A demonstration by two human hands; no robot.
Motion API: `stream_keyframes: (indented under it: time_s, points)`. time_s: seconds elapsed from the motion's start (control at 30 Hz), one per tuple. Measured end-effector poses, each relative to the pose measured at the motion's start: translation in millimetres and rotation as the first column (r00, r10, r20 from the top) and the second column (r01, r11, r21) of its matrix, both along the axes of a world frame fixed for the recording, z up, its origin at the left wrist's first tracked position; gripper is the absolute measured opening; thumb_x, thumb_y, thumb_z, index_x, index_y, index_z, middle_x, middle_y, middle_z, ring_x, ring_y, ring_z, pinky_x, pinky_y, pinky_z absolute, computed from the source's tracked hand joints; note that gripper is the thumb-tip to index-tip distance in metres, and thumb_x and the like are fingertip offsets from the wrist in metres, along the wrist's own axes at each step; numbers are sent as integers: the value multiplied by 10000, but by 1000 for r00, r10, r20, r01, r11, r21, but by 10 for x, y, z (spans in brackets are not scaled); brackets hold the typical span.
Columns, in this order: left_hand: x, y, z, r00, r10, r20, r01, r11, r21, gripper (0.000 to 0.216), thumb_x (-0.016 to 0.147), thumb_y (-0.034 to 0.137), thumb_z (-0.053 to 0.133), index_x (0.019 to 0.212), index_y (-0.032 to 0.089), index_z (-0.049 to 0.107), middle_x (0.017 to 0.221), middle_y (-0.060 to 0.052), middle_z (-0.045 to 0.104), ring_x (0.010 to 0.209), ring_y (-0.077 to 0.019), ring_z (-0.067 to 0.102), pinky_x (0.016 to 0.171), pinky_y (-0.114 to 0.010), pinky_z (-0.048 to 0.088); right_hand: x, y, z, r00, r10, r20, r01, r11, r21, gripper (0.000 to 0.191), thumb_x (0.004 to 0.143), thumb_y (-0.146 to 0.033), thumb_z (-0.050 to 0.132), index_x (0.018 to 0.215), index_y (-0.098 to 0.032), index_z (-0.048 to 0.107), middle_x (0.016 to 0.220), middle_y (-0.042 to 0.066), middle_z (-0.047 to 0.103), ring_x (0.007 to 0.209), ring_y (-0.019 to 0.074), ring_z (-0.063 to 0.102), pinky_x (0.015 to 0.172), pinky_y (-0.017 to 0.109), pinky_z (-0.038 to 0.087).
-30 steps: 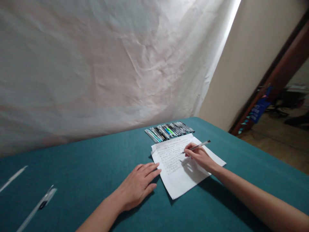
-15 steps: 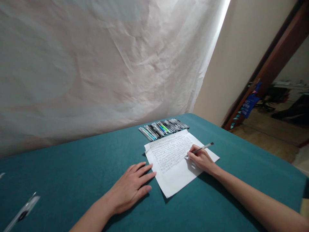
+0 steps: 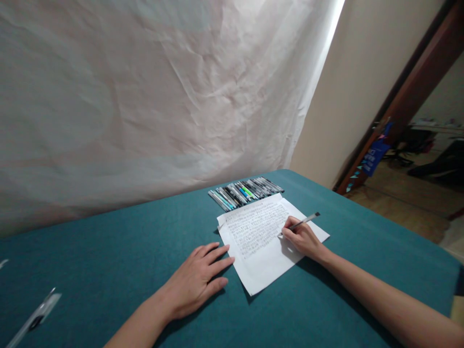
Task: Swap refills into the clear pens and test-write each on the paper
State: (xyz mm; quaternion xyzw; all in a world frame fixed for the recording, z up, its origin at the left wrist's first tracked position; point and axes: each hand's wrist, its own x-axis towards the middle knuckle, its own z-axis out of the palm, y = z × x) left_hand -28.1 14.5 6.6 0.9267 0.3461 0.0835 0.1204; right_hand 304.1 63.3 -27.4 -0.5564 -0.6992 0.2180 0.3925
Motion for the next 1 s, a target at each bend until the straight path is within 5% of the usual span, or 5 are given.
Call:
stream_keyframes:
  time_s: [1.0]
  points:
    - [0, -5, 2, 1000, 4, 19, -4, 1000, -9, 434, 875, 459, 333, 1302, 380, 342, 1398, 23, 324, 1256, -255, 290, 999, -455, 253, -32, -24, 18, 1000, 19, -14, -18, 1000, 13, 92, 733, -230, 471, 650, -189, 467, 587, -23, 479, 550, 119, 439, 537, 237, 361]
